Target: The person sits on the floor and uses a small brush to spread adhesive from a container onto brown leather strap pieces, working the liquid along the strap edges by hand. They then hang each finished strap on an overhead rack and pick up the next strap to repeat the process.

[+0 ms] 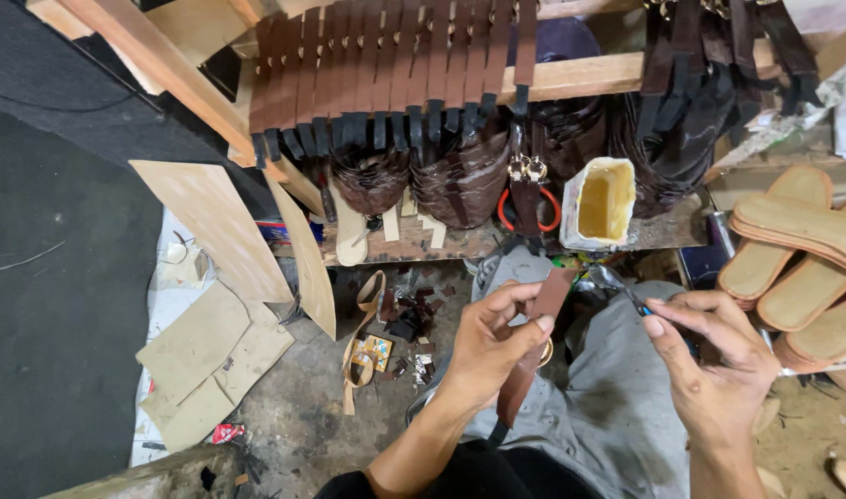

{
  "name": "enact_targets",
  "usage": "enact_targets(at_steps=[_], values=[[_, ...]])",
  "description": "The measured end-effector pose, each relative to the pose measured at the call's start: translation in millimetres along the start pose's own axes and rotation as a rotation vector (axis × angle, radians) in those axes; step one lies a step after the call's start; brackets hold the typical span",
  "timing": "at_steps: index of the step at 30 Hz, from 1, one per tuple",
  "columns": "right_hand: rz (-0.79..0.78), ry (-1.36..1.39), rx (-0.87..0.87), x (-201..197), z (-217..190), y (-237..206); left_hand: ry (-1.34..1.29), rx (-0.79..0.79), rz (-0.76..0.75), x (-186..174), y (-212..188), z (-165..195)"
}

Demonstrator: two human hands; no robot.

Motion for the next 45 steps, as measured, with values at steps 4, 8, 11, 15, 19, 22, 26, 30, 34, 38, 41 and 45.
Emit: enact_targets(at_steps=[4, 8, 11, 15, 19, 22, 26, 30, 34, 38, 41, 45], values=[[-0.007, -0.01, -0.001, 1.6, 1.5, 0.6, 0.009, 0.016, -0.003, -0.6, -0.5, 3.5], [-0.018, -0.01, -0.001, 3.1, 3.2, 1.0, 0.011, 0.007, 0.005, -1.3, -0.5, 2.8], [-0.027, -0.008, 0.003, 4.6, 3.8, 1.5, -0.004, 0.018, 0.006, -2.1, -0.4, 3.0], [-0.024, 0.024, -0.009, 5.7, 2.0, 2.8, -0.002, -0.006, 0.021, -4.5, -0.7, 1.8], [-0.032, 0.003, -0.019, 5.7, -0.9, 4.0, -0.04, 0.029, 0.013, -4.8, -0.2, 2.3], [-0.037, 0.0, -0.021, 5.3, -2.7, 4.3, -0.044, 0.041, 0.053, -8.8, -0.1, -0.9], [-0.041, 0.004, -0.02, 5.7, -4.9, 3.9, -0.049, 0.057, 0.053, -12.8, -1.8, -4.5], [-0.048, 0.002, -0.011, 6.0, -6.4, 3.3, -0.036, 0.088, 0.039, -12.5, -1.5, -3.8], [-0.04, -0.024, -0.018, 5.5, -6.9, 2.2, -0.026, 0.044, 0.035, -10.7, -0.8, -3.9], [-0.044, -0.028, -0.038, 5.4, -5.2, 0.6, -0.033, 0.01, 0.019, -7.2, -1.3, -2.3], [-0.045, -0.021, -0.036, 5.2, -2.2, -0.5, -0.007, -0.01, 0.028, -6.8, -2.1, -1.9], [-0.044, -0.025, -0.028, 5.1, 0.5, -2.0, 0.025, -0.032, 0.033, -7.5, -2.4, -2.6]])
Point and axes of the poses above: each hand's wrist, its own y-axis towards the middle knuckle, its own x-axis out of the palm, z = x × y, the point moved 7 cm from there along y, towards the middle knuckle, and after that the axes turned 8 degrees about -z, right-handed, at the moved point
